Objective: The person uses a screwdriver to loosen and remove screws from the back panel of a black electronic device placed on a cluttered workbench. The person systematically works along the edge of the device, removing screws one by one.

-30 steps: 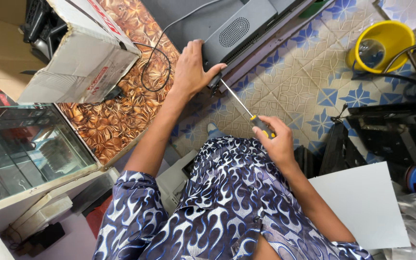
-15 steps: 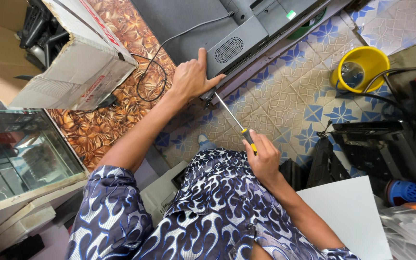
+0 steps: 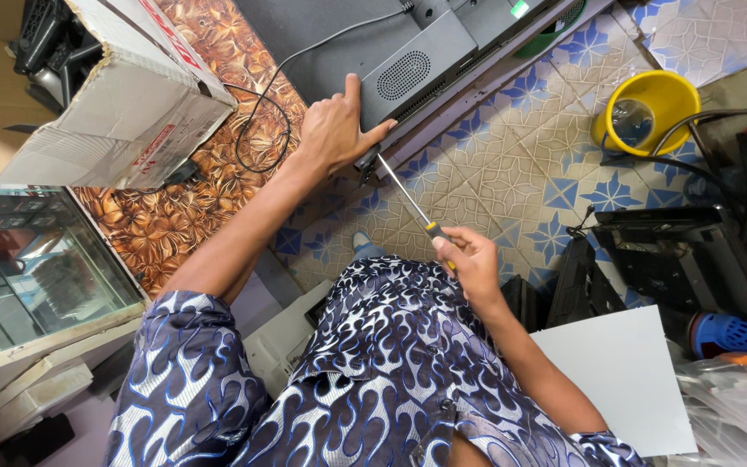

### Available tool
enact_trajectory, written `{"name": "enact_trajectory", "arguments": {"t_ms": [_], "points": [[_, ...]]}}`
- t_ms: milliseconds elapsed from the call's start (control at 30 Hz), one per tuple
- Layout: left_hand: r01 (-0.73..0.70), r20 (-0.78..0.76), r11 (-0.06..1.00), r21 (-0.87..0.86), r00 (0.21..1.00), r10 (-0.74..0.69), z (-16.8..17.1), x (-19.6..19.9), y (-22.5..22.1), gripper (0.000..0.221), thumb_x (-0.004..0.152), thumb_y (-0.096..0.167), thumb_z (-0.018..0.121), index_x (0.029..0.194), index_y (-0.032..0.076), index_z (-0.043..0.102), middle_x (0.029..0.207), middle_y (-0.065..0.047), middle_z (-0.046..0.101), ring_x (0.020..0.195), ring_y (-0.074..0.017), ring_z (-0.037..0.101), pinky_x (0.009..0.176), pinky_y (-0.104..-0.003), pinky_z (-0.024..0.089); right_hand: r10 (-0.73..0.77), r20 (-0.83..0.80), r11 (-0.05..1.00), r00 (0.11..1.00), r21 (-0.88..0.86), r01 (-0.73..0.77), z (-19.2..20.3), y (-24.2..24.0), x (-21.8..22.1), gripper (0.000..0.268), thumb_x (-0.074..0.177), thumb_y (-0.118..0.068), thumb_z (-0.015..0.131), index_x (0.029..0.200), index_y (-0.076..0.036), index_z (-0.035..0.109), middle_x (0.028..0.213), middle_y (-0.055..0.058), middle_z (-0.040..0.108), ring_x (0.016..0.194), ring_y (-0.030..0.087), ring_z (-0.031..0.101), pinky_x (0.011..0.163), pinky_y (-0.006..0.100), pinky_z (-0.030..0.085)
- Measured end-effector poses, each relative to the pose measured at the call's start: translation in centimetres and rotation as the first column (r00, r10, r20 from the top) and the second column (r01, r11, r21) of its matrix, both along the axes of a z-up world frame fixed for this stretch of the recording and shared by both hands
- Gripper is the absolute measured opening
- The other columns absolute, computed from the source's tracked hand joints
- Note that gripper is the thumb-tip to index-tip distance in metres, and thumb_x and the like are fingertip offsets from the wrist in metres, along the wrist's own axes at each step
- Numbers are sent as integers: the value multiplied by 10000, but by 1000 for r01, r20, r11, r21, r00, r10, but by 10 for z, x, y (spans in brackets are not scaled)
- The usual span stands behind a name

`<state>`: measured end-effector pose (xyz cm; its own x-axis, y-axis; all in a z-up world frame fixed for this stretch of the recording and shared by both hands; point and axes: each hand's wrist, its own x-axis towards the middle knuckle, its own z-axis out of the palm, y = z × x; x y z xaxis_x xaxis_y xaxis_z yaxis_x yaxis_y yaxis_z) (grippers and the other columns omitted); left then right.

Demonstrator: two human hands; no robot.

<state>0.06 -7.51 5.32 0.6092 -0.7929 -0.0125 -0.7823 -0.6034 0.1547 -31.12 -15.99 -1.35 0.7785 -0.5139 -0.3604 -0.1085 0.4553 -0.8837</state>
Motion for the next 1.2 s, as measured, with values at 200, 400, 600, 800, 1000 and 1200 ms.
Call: {"name": "enact_trajectory", "arguments": {"t_ms": [200, 400, 600, 800, 1000, 1200], "points": [[14, -2, 1000, -12, 1000, -15, 1, 1, 1, 765, 981, 768, 508, 1138, 25, 415, 755, -195, 675, 653, -484, 663, 518, -573, 481, 188, -91, 792, 978, 603, -97, -10, -26, 0, 212, 986, -116, 652, 1112, 53, 629, 718, 113, 589, 388, 106, 465, 274, 176, 341], [68, -19, 997, -23, 997, -69, 0, 8, 3, 760, 977, 737, 570, 1142, 14, 407, 728, -195, 680, 633, -508, 655, 503, -571, 480, 237, -177, 969, 955, 119, -219, 9, -20, 3, 390, 802, -63, 767, 1074, -109, 492, 888, 35, 596, 442, 73, 470, 315, 195, 253], [43, 33, 998, -42, 999, -42, -9, 5, 5, 764, 975, 759, 542, 1155, 26, 424, 711, -159, 665, 583, -441, 660, 464, -526, 479, 93, 46, 171, 995, -985, 30, 7, 10, -7, 333, 992, -106, 729, 1269, 56, 641, 1016, 172, 702, 854, 293, 700, 715, 386, 566], [38, 74, 997, -67, 997, -33, -12, 3, 6, 773, 979, 775, 488, 1158, 24, 448, 741, -172, 655, 597, -442, 663, 487, -528, 490, 75, 50, 439, 996, -899, 12, 10, 6, -4, 260, 979, -148, 723, 1164, 33, 703, 1053, 171, 744, 893, 269, 722, 776, 373, 565], [37, 64, 998, -55, 997, -33, -9, 2, 5, 784, 981, 776, 467, 1169, 15, 449, 758, -174, 664, 615, -445, 671, 480, -532, 493, -9, -97, 967, 995, -255, -17, 6, -1, -2, 316, 910, -238, 739, 1108, 7, 758, 849, 75, 729, 718, 140, 659, 636, 267, 539], [50, 59, 997, -63, 997, -47, -12, 5, 6, 773, 983, 774, 486, 1162, 23, 432, 722, -149, 655, 576, -413, 658, 461, -510, 481, 68, 20, 747, 997, 662, -64, -42, -17, -2, 317, 1006, -159, 598, 1199, 83, 524, 697, 162, 548, 329, 129, 418, 267, 208, 319]]}}
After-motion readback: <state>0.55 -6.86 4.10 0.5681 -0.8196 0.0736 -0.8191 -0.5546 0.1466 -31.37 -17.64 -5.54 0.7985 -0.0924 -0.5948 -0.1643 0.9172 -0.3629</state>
